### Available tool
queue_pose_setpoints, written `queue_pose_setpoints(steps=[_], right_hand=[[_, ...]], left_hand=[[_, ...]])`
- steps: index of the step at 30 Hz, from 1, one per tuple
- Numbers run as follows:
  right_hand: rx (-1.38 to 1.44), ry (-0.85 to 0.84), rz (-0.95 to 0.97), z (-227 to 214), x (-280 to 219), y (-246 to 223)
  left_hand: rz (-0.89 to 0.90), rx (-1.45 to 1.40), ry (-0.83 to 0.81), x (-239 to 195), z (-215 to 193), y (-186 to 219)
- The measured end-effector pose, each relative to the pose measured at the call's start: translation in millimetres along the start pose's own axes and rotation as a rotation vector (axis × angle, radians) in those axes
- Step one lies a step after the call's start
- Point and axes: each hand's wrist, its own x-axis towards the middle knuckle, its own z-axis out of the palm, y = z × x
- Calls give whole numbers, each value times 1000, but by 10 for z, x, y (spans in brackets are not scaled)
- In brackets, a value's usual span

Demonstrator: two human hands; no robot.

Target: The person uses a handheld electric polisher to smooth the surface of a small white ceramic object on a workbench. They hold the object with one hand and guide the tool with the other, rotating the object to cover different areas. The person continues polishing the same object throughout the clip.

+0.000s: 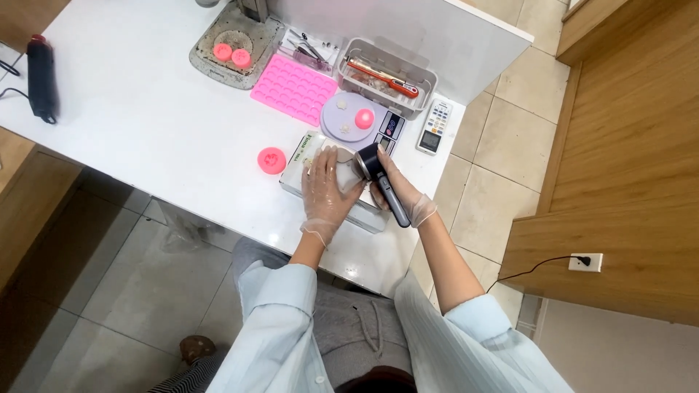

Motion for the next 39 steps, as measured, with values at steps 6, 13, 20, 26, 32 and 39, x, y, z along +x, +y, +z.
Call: queue_pose_setpoints(steps=[6,13,20,26,32,39], right_hand=[[-40,29,-5,18,27,30],[-38,68,13,137,-111,-153],[-66,99,25,145,-106,-129],[-76,111,24,133,-65,-82],[-91,106,18,124,-54,-82],[-79,57,0,98,-10,-24]], left_hand=[[13,3,11,0,19,-15],[22,4,14,12,24,-22],[-3,0,-10,11,26,-11],[-8,2,-20,19,25,-9],[-29,-10,-42,25,-4,10],[-7,4,-21,8,24,-14]])
